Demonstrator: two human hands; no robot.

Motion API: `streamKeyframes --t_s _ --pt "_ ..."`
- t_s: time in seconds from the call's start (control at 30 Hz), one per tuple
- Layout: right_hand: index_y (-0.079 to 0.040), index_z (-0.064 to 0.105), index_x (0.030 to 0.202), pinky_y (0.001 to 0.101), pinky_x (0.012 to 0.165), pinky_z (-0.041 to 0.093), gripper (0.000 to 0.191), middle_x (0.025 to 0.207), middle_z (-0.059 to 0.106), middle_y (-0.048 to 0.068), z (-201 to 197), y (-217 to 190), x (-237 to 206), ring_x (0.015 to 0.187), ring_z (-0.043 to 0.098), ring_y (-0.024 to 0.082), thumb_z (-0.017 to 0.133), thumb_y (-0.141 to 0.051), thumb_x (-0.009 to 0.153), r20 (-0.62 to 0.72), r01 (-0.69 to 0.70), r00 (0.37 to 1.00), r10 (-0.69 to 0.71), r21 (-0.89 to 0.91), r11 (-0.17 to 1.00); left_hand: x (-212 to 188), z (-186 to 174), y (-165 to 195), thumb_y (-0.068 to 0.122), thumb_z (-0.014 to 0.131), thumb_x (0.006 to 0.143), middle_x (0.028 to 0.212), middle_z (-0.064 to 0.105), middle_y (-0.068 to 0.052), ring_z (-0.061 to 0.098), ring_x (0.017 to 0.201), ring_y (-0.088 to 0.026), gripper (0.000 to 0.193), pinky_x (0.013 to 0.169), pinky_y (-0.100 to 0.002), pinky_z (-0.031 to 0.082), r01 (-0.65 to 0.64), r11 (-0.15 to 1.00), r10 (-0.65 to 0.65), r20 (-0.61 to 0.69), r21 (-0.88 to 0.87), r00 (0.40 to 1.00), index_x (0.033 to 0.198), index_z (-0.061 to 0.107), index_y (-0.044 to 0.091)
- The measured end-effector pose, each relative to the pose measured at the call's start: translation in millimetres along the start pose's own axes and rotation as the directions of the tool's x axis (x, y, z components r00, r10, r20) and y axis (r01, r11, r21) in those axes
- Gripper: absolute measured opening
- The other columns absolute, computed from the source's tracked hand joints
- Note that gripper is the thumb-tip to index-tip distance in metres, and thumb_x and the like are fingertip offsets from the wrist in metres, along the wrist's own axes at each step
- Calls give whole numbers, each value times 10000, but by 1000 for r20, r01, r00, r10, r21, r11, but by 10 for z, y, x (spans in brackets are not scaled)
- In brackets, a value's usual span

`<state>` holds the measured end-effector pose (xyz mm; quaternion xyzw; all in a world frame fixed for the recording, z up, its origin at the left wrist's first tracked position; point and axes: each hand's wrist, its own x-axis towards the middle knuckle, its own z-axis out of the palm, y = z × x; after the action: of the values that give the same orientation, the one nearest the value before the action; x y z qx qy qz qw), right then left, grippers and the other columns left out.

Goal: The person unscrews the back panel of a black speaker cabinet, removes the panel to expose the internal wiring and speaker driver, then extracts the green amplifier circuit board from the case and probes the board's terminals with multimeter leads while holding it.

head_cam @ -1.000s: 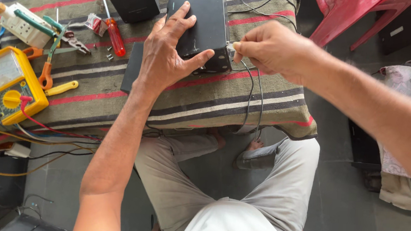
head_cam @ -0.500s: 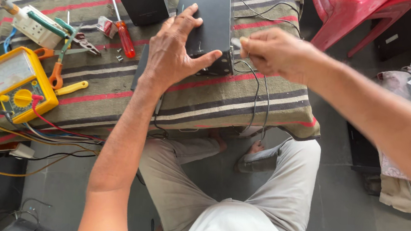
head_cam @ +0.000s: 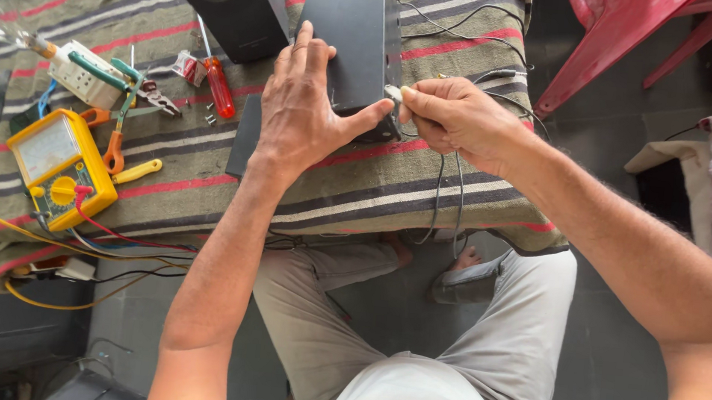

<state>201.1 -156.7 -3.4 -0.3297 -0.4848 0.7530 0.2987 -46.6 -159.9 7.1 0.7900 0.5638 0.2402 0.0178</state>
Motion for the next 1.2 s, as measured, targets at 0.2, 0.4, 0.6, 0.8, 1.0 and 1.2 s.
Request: streamKeyframes --t_s 0.2,0.4,0.6,0.8,1.0,1.2 --pt "-57 655 919 245 456 233 333 552 392 -69 -16 30 31 486 294 46 516 -305 1092 25 33 999 -34 10 999 5 159 -110 734 785 836 1547 427 -303 421 1411 -518 878 1086 -659 385 -69 996 70 -31 52 997 1296 550 25" --pt "-59 653 907 246 448 242 346 543 406 -63 8 32 92 483 312 46 518 -318 1091 36 52 998 -51 -22 998 -16 185 -264 707 810 846 1562 446 -247 430 1434 -499 911 1134 -651 370 -134 990 136 -44 45 990 1378 542 18" --pt "-60 648 900 250 434 224 343 529 394 -63 41 44 126 466 292 47 519 -317 1087 27 47 999 -46 -32 998 9 142 -308 679 820 835 1586 425 -253 440 1433 -470 886 1112 -623 394 -176 984 177 -51 23 983 1354 558 10" --pt "-61 647 905 251 440 235 345 533 400 -62 92 47 150 470 301 49 521 -319 1095 25 54 998 -54 -16 998 28 103 -354 695 815 835 1561 457 -226 460 1415 -442 900 1102 -591 410 -204 979 204 -47 15 978 1340 557 -5" --pt "-61 629 891 251 423 223 330 533 397 -67 177 40 197 453 286 48 528 -303 1093 -21 61 998 -61 5 998 124 97 -480 729 773 872 1398 572 -171 509 1369 -414 1031 1115 -578 417 -240 971 240 -36 -11 970 1460 460 -58" --pt "-47 630 879 255 422 237 322 537 404 -65 248 -48 237 448 298 53 545 -273 1092 -58 60 996 -63 -47 997 166 151 -552 752 764 905 1394 605 -206 508 1346 -434 1000 1088 -575 410 -353 930 363 -118 99 924 1458 450 -20"
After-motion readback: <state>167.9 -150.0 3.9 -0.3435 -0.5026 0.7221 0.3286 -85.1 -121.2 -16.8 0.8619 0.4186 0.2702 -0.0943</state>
